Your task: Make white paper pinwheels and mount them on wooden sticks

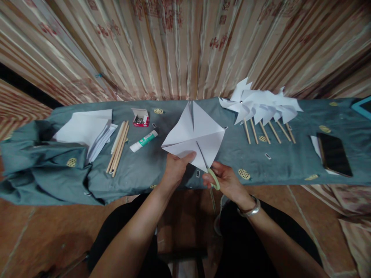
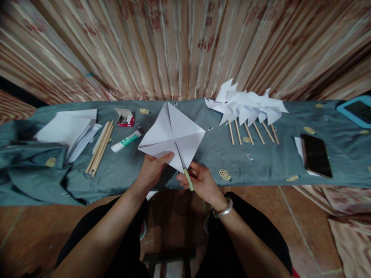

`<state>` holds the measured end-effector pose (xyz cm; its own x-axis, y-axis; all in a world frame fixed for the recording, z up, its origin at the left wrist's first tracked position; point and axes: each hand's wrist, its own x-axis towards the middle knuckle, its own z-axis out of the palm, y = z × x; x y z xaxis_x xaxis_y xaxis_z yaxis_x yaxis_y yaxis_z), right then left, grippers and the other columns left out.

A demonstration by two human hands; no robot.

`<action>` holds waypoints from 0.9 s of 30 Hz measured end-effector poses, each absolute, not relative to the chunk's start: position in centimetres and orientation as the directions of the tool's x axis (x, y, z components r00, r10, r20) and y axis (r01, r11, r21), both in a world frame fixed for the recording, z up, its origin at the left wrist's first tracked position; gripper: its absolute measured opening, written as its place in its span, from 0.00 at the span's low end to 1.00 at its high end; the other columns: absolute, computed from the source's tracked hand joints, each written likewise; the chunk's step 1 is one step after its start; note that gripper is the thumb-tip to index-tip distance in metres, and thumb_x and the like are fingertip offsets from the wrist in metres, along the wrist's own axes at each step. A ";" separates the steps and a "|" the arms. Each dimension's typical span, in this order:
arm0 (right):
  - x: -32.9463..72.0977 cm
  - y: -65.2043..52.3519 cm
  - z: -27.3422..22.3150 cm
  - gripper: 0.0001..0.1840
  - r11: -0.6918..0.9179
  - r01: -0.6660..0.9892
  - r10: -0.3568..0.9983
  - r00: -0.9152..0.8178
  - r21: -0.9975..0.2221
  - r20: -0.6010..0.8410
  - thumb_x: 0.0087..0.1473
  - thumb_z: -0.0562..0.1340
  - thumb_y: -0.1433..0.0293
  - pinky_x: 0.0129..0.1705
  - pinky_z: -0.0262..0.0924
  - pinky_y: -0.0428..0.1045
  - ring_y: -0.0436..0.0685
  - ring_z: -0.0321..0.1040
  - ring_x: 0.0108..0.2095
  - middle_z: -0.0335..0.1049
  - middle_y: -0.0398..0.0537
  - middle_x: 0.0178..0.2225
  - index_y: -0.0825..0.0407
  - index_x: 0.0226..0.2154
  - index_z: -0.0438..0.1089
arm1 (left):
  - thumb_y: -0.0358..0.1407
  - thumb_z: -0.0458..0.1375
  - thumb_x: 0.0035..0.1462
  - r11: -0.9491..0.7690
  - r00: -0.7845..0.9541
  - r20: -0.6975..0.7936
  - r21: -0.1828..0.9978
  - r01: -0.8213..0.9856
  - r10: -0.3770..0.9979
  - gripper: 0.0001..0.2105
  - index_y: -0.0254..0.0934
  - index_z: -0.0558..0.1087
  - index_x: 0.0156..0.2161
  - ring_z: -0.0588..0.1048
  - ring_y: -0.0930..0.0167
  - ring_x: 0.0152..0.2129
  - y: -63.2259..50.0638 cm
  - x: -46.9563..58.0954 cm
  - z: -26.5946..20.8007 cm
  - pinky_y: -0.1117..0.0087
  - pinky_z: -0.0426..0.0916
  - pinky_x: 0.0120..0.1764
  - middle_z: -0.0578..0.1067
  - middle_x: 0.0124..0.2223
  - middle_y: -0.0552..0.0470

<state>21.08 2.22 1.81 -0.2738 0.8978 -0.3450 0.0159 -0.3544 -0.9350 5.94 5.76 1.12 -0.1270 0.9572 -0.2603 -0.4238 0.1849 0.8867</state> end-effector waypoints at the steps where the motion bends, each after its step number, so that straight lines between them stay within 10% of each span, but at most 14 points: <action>1: 21.1 2.2 1.8 0.24 -0.351 0.018 0.898 -0.275 -0.936 -0.342 0.35 0.73 0.53 0.20 0.60 0.43 0.47 0.61 0.18 0.68 0.38 0.19 0.51 0.30 0.71 | 0.32 0.67 0.35 0.184 -0.131 -0.259 0.889 -0.419 0.957 0.13 0.36 0.76 0.32 0.75 0.67 0.32 5.8 5.9 1.1 0.66 0.69 0.39 0.79 0.34 0.51; 27: 26.5 2.1 3.4 0.26 -0.457 0.152 0.694 -0.555 -0.877 -0.458 0.45 0.68 0.52 0.26 0.61 0.45 0.49 0.66 0.23 0.71 0.45 0.25 0.55 0.39 0.72 | 0.32 0.68 0.31 0.147 -0.173 -0.261 0.860 -0.489 0.950 0.14 0.34 0.77 0.30 0.76 0.68 0.29 7.1 3.7 2.3 0.66 0.69 0.37 0.79 0.30 0.51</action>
